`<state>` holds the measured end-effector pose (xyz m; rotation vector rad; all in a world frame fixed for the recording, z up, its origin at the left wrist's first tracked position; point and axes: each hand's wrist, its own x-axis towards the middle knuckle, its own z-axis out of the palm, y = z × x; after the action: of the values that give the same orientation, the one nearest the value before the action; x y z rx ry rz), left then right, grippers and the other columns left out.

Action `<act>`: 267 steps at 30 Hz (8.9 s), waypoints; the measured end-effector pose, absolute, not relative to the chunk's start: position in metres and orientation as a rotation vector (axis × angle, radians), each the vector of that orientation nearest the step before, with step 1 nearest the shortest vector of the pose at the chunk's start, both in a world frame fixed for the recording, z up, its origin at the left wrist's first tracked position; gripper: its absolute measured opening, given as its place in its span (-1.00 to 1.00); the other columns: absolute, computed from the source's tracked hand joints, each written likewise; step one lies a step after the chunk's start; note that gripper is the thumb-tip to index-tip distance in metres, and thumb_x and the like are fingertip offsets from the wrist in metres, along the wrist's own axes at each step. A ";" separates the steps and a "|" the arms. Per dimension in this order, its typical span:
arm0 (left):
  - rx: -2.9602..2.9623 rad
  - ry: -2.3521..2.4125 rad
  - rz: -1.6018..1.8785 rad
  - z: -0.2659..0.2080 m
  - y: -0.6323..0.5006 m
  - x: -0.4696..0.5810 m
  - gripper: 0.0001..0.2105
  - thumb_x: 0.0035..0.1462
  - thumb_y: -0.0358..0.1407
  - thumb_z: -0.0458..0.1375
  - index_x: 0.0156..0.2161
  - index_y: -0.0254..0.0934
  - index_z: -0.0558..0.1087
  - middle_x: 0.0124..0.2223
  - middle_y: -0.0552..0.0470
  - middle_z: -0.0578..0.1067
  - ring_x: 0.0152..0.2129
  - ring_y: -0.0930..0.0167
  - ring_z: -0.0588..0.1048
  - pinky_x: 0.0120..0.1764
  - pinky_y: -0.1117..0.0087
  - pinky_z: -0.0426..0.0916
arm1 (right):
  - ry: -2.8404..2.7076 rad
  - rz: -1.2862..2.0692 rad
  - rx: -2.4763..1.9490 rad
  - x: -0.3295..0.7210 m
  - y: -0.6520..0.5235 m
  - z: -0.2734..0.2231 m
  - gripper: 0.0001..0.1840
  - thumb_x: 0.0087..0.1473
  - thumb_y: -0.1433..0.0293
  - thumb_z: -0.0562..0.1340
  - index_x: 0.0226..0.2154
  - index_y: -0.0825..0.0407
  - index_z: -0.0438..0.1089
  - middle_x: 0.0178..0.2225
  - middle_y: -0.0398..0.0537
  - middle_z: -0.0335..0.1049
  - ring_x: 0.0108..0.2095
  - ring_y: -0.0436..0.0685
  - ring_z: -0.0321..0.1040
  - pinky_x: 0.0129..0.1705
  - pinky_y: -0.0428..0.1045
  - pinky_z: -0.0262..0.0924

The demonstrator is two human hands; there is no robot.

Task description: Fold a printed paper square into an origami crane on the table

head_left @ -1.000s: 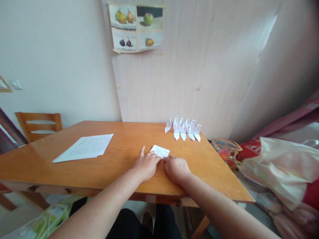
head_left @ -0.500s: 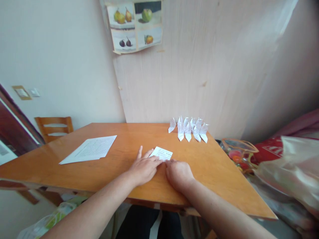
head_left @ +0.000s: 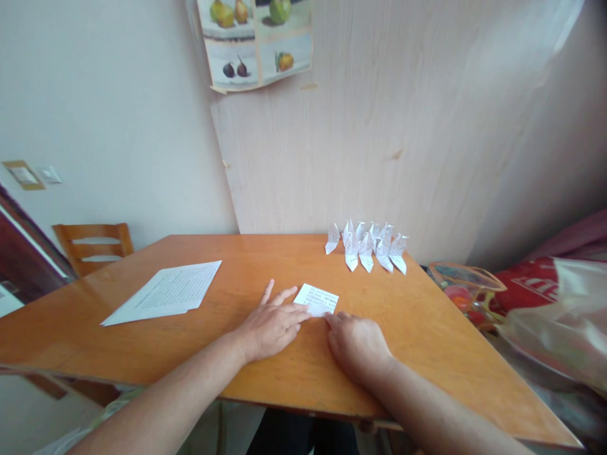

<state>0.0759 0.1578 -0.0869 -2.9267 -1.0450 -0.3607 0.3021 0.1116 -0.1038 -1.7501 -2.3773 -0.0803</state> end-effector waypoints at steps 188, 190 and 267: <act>-3.007 -1.558 -0.672 -0.097 0.234 0.075 -0.76 0.05 -0.28 0.16 -0.13 -0.17 0.44 -0.08 -0.02 0.51 -0.14 0.27 0.47 -0.18 0.33 0.33 | -2.103 0.285 -1.622 0.279 0.145 -0.098 -0.74 0.20 0.42 0.13 -0.13 -0.01 0.49 -0.24 -0.02 0.43 -0.22 0.12 0.38 -0.17 -0.03 0.19; -3.007 -1.605 -0.712 -0.098 0.234 0.074 -0.80 0.05 -0.29 0.16 -0.17 -0.19 0.43 -0.15 -0.02 0.50 -0.21 0.29 0.48 -0.23 0.36 0.33 | -2.119 0.279 -1.622 0.276 0.143 -0.093 -0.76 0.22 0.41 0.12 -0.16 -0.01 0.48 -0.26 -0.02 0.43 -0.21 0.12 0.37 -0.17 -0.03 0.18; -2.999 -1.350 -0.548 -0.084 0.180 0.106 -0.79 0.27 -0.34 0.01 -0.15 -0.14 0.50 -0.14 0.01 0.56 -0.17 0.27 0.41 -0.15 0.21 0.21 | -2.378 0.682 -1.473 0.352 0.168 -0.069 -0.87 0.03 0.44 0.21 -0.29 0.01 0.42 -0.28 -0.10 0.40 -0.31 0.05 0.30 -0.28 -0.07 0.11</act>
<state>0.1059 0.1805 -0.0842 -2.9991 -1.3499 -0.5481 0.3520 0.1681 -0.0691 -1.4734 -2.3777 0.6821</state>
